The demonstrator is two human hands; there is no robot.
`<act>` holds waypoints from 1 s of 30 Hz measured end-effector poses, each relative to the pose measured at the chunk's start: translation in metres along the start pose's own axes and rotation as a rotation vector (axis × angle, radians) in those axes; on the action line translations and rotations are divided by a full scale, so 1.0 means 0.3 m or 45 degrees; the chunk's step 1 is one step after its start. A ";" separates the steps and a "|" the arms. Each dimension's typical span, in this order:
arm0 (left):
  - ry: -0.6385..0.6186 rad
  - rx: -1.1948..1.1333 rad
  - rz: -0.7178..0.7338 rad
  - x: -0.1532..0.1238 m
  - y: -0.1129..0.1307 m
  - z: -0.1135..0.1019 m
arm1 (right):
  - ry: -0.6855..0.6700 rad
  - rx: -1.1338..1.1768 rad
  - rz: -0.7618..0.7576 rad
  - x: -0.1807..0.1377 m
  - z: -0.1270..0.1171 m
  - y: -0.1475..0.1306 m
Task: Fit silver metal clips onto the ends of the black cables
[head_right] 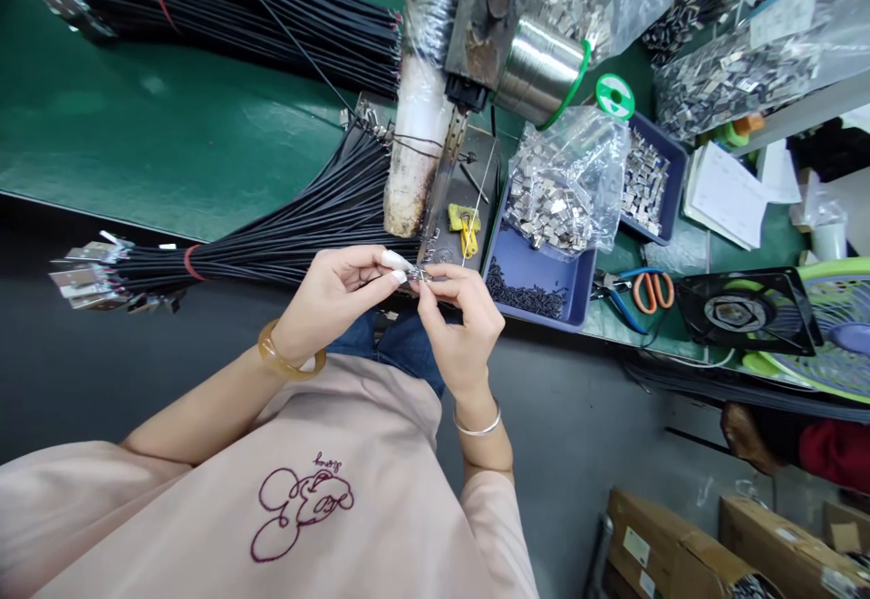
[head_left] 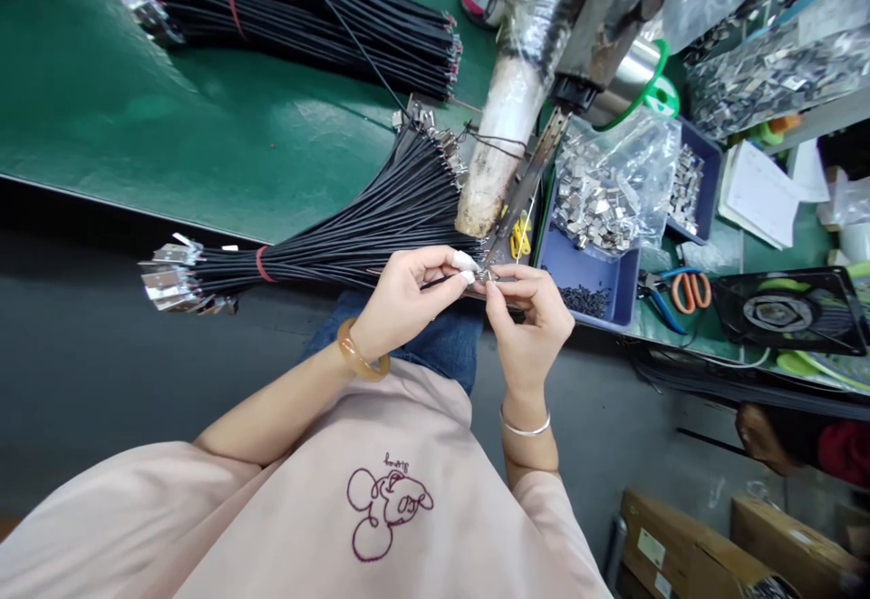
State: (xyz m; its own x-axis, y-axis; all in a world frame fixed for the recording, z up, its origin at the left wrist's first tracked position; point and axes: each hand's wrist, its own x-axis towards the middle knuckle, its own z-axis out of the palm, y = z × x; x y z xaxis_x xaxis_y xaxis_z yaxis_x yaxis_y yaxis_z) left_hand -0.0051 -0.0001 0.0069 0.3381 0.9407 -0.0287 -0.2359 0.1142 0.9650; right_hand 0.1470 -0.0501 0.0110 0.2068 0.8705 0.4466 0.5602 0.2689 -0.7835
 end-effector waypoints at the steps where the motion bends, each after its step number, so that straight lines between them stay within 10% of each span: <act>1: 0.002 0.001 -0.006 0.000 -0.003 0.002 | 0.003 -0.027 -0.036 0.000 0.001 0.001; 30: 0.124 0.177 0.057 -0.008 -0.026 0.030 | 0.003 -0.300 -0.397 0.001 -0.005 0.028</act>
State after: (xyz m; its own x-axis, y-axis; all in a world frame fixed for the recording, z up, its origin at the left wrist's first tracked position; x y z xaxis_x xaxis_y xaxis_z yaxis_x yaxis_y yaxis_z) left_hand 0.0041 -0.0061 0.0019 0.2383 0.9712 -0.0037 -0.1182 0.0328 0.9924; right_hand 0.1530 -0.0484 0.0053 -0.0006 0.7607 0.6491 0.7653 0.4181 -0.4894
